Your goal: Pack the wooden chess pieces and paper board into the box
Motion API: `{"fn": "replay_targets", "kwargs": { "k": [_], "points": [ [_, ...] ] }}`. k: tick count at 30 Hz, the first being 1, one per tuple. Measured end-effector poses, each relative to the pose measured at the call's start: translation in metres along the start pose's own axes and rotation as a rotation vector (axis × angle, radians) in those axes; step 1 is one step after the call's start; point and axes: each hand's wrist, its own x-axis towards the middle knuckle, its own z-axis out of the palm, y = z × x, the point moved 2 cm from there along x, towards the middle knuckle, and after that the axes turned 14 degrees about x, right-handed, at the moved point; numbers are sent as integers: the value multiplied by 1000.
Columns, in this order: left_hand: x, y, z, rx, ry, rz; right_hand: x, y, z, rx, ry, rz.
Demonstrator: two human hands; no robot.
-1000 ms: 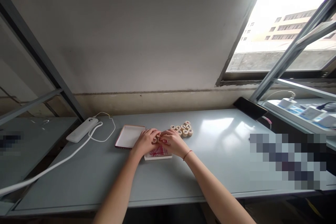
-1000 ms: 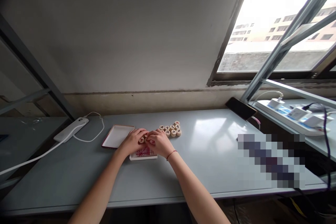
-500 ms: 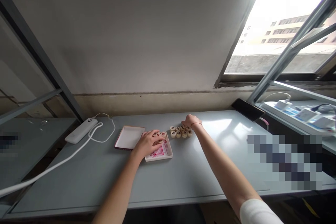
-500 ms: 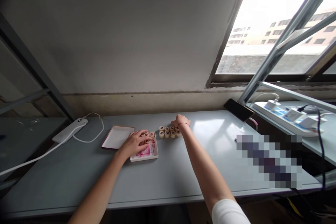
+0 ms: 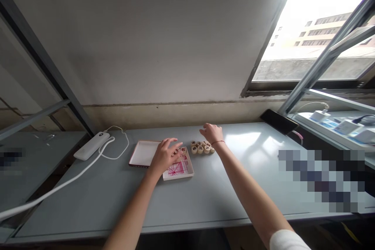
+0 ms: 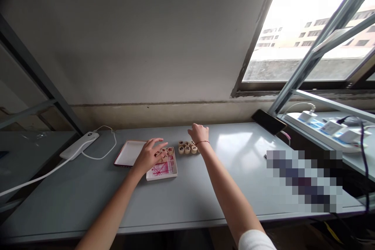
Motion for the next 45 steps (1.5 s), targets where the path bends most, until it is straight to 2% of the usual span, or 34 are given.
{"fn": "replay_targets", "kwargs": {
  "k": [3, 6, 8, 12, 14, 16, 21, 27, 30, 37, 41, 45],
  "points": [
    [12, 6, -3, -47, -10, -53, -28, -15, 5, 365, 24, -218],
    [21, 15, 1, -156, -72, -61, -54, -22, 22, 777, -132, -272],
    [23, 20, 8, -206, -96, -72, -65, -23, 34, 971, -205, -282],
    [18, 21, 20, -234, -116, -117, -72, -21, 47, 1142, -238, -288],
    [14, 20, 20, -250, -106, -131, -70, -17, 48, 1200, -244, -266],
    [10, 18, 16, -274, -97, -154, -68, -11, 46, 1245, -197, -219],
    [3, 21, 8, -312, -152, -123, -63, 6, 40, 1238, -65, -147],
    [4, 30, 15, -177, -199, 60, -64, 6, 38, 1148, -88, -209],
    [3, 32, 17, -105, -242, 96, -68, 1, 38, 1063, -111, -254],
    [2, 32, 14, -6, -244, 72, -77, -9, 30, 856, -110, -482],
    [1, 16, 6, -14, -185, 7, -84, -14, 26, 687, -172, -616],
    [-4, -4, 3, -51, -261, -47, -90, -19, 32, 516, -236, -712]
  ]
}}
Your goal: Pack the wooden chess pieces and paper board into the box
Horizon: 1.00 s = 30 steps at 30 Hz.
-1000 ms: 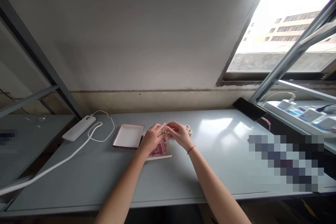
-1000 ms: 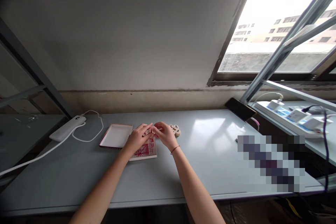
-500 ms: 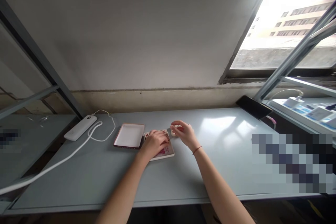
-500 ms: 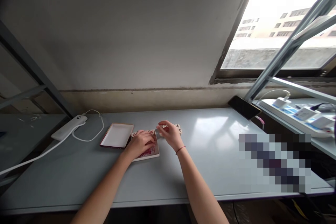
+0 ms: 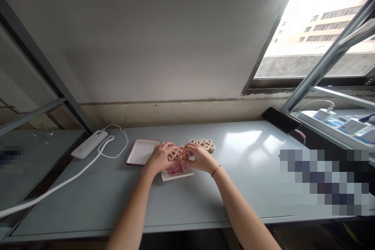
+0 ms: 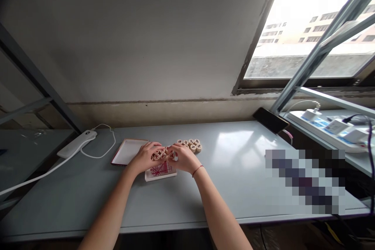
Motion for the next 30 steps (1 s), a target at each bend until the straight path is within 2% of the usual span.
{"fn": "replay_targets", "kwargs": {
  "k": [4, 10, 18, 24, 30],
  "points": [
    [-3, -7, 5, -56, -96, -27, 1, -2, 8, -87, -65, -18],
    [0, 0, 13, -77, -148, -61, 3, -6, 10, -106, -53, -27],
    [1, 0, 22, -19, -94, -51, 2, -6, 14, -197, -91, -22],
    [2, -1, 22, -28, -66, -31, 2, -2, 18, -220, -87, -27],
    [2, -1, 22, -44, -59, -18, 3, -1, 18, -228, -56, 35]
  ]
}}
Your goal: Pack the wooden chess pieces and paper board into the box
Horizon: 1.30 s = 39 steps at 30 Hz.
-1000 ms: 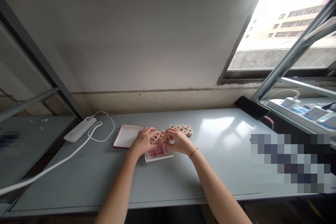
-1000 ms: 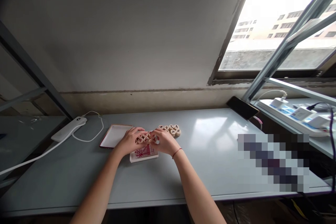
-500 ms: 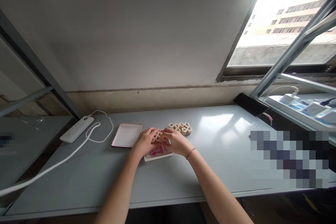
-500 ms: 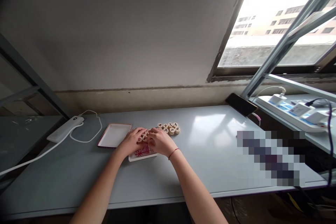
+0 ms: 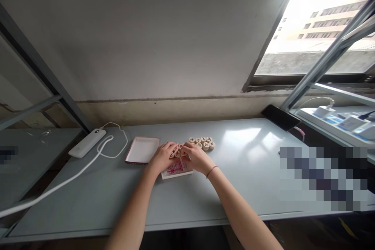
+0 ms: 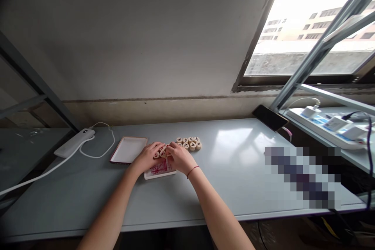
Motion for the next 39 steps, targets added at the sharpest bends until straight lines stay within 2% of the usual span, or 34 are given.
{"fn": "replay_targets", "kwargs": {
  "k": [5, 9, 12, 14, 18, 21, 25, 31, 34, 36, 39],
  "points": [
    [0, 0, -1, -20, -16, -10, 0, -1, 1, -6, 11, 37],
    [-3, -1, -17, -25, 34, -61, -2, 5, -11, 123, 67, 50],
    [-15, 4, -36, -18, 115, -90, 2, 13, -27, 105, 170, 173],
    [-31, 11, -45, -2, 155, -81, 7, 17, -35, 21, 187, 289],
    [-66, 24, -40, -16, 38, -96, 23, 18, -39, -136, 102, 509],
    [-80, 29, -27, 60, -28, -56, 36, 17, -35, -190, -2, 579],
    [-76, 25, -16, 150, -39, -32, 47, 19, -27, -199, -78, 596],
    [-67, 18, -18, 119, 25, -14, 53, 21, -29, -207, -40, 607],
    [-63, 15, -25, 44, 125, -21, 51, 18, -34, -214, 17, 592],
    [-56, 11, -33, 26, 191, -42, 47, 13, -35, -142, 110, 530],
    [-39, 5, -41, 30, 276, -71, 39, 2, -28, 230, 283, 377]
  ]
}}
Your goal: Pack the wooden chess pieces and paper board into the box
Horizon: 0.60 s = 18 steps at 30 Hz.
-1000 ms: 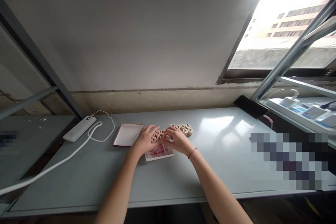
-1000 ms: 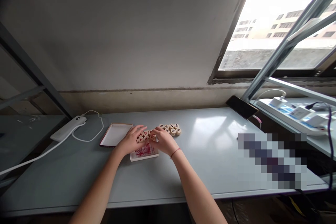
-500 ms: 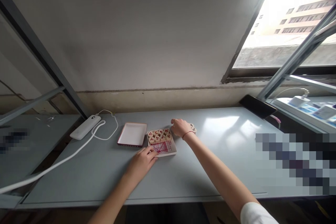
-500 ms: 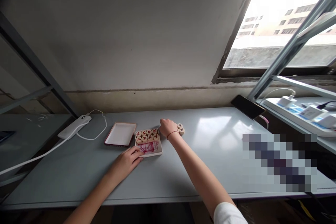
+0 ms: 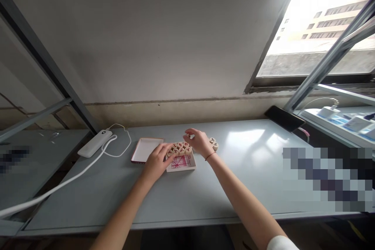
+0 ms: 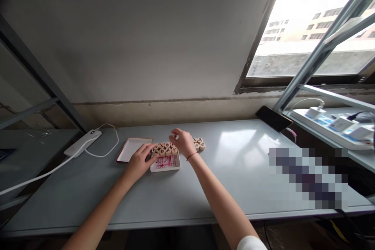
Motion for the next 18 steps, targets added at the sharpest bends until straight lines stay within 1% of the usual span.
{"fn": "replay_targets", "kwargs": {
  "k": [1, 4, 5, 7, 10, 13, 16, 18],
  "points": [
    [6, -1, 1, -4, 25, -7, -5, -1, 5, 176, -6, -20],
    [17, -1, 10, -52, 87, 2, -19, -3, 24, 619, -100, -27],
    [18, -1, 14, -75, 100, 10, -22, -3, 30, 719, -124, -24],
    [17, -1, 22, -116, 103, 16, -26, -1, 39, 839, -159, -13],
    [11, -5, 26, -153, 79, -2, -28, 2, 42, 892, -196, 18],
    [4, -11, 19, -178, 37, -8, -27, 6, 34, 889, -179, 67],
    [-1, -14, 11, -180, -79, 69, -25, 9, 24, 863, -128, 97],
    [-2, -16, 9, -140, -141, 125, -25, 10, 21, 832, -124, 86]
  ]
}}
